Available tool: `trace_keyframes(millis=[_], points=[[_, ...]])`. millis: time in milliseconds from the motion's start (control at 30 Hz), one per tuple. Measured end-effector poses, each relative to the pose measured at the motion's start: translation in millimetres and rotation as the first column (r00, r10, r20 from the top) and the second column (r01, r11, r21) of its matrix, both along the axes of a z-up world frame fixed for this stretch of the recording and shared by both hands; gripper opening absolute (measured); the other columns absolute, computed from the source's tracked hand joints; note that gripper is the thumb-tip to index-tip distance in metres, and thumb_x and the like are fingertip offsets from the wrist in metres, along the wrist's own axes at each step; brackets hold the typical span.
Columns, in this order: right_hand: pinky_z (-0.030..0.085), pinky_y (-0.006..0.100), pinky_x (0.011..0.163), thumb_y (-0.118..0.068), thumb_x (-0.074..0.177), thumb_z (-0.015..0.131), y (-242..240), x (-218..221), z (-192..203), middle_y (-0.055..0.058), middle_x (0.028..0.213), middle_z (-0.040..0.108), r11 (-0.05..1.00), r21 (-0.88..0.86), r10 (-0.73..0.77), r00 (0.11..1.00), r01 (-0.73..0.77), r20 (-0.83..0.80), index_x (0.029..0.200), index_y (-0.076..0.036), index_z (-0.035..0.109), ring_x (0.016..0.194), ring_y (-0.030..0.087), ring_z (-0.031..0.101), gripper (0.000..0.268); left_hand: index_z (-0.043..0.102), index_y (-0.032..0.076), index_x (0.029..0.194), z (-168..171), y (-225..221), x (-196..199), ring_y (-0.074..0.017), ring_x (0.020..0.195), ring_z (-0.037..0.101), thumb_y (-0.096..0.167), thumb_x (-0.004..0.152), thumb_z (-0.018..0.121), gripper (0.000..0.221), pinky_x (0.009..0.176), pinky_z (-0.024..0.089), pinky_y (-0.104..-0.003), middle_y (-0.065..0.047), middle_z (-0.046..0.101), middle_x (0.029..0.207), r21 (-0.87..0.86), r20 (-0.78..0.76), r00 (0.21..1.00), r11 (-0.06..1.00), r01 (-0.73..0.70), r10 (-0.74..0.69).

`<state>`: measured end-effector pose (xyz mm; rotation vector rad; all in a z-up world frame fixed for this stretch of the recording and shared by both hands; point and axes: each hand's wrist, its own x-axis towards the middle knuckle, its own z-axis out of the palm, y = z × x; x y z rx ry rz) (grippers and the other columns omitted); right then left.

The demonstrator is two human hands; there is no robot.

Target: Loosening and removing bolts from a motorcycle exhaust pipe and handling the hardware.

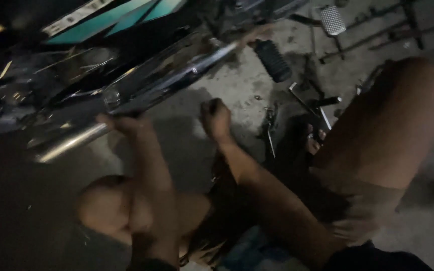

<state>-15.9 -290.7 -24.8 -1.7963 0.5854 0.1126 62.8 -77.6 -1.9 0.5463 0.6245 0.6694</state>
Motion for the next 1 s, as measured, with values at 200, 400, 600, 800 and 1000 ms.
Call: trace_keyframes(millis=[200, 400, 600, 800, 1000], points=[[0.061, 0.05, 0.079, -0.038, 0.097, 0.068, -19.4, -4.2, -44.6, 0.02, 0.104, 0.074, 0.999, 0.02, -0.029, 0.992, 0.032, -0.126, 0.115, -0.004, 0.068, 0.097, 0.035, 0.074, 0.039, 0.06, 0.012, 0.14, 17.1, -11.0, -11.8, -0.0428, 0.132, 0.059, 0.08, 0.082, 0.06, 0.09, 0.121, 0.043, -0.06, -0.023, 0.058, 0.142, 0.002, 0.034, 0.999, 1.0, 0.001, -0.001], [0.054, 0.057, 0.087, -0.031, 0.096, 0.062, -39.3, -12.6, -54.3, 0.024, 0.101, 0.074, 0.999, -0.036, -0.006, 1.0, 0.007, 0.013, 0.106, -0.005, 0.073, 0.102, 0.046, 0.07, 0.029, 0.071, 0.014, 0.127, -21.3, 11.3, 6.2, -0.0427, 0.124, 0.064, 0.074, 0.078, 0.074, 0.077, 0.116, 0.046, -0.063, -0.018, 0.067, 0.131, -0.156, 0.091, 0.995, 0.988, -0.017, 0.032], [0.054, 0.042, 0.065, -0.023, 0.102, 0.049, -49.3, -0.2, -9.6, 0.021, 0.082, 0.066, 0.929, 0.305, -0.274, 0.944, 0.211, 0.181, 0.098, 0.0, 0.06, 0.067, 0.028, 0.063, 0.026, 0.077, 0.013, 0.116, 26.0, -8.3, -1.6, -0.0417, 0.116, 0.068, 0.065, 0.071, 0.081, 0.069, 0.111, 0.051, -0.061, -0.017, 0.072, 0.122, -0.236, 0.012, 0.994, 0.967, -0.099, 0.105], [0.05, 0.045, 0.09, -0.018, 0.101, 0.051, -47.7, 63.6, 17.6, 0.013, 0.094, 0.059, 0.834, 0.459, -0.481, 0.81, 0.305, 0.336, 0.104, 0.001, 0.061, 0.089, 0.028, 0.057, 0.022, 0.075, 0.013, 0.12, -2.4, 2.6, -2.1, -0.0327, 0.119, 0.069, 0.069, 0.079, 0.073, 0.07, 0.112, 0.053, -0.05, -0.013, 0.072, 0.126, -0.135, 0.137, 0.989, 0.99, -0.033, 0.052], [0.058, 0.047, 0.086, -0.014, 0.091, 0.079, -21.4, 92.2, 74.3, 0.025, 0.094, 0.073, 0.871, -0.157, -0.288, 0.741, 0.466, 0.606, 0.105, 0.004, 0.074, 0.097, 0.042, 0.072, 0.024, 0.077, 0.012, 0.117, 7.4, -3.2, 2.5, -0.0387, 0.114, 0.07, 0.066, 0.082, 0.072, 0.064, 0.115, 0.051, -0.054, -0.018, 0.072, 0.123, -0.173, 0.182, 0.98, 0.984, -0.044, 0.076]])
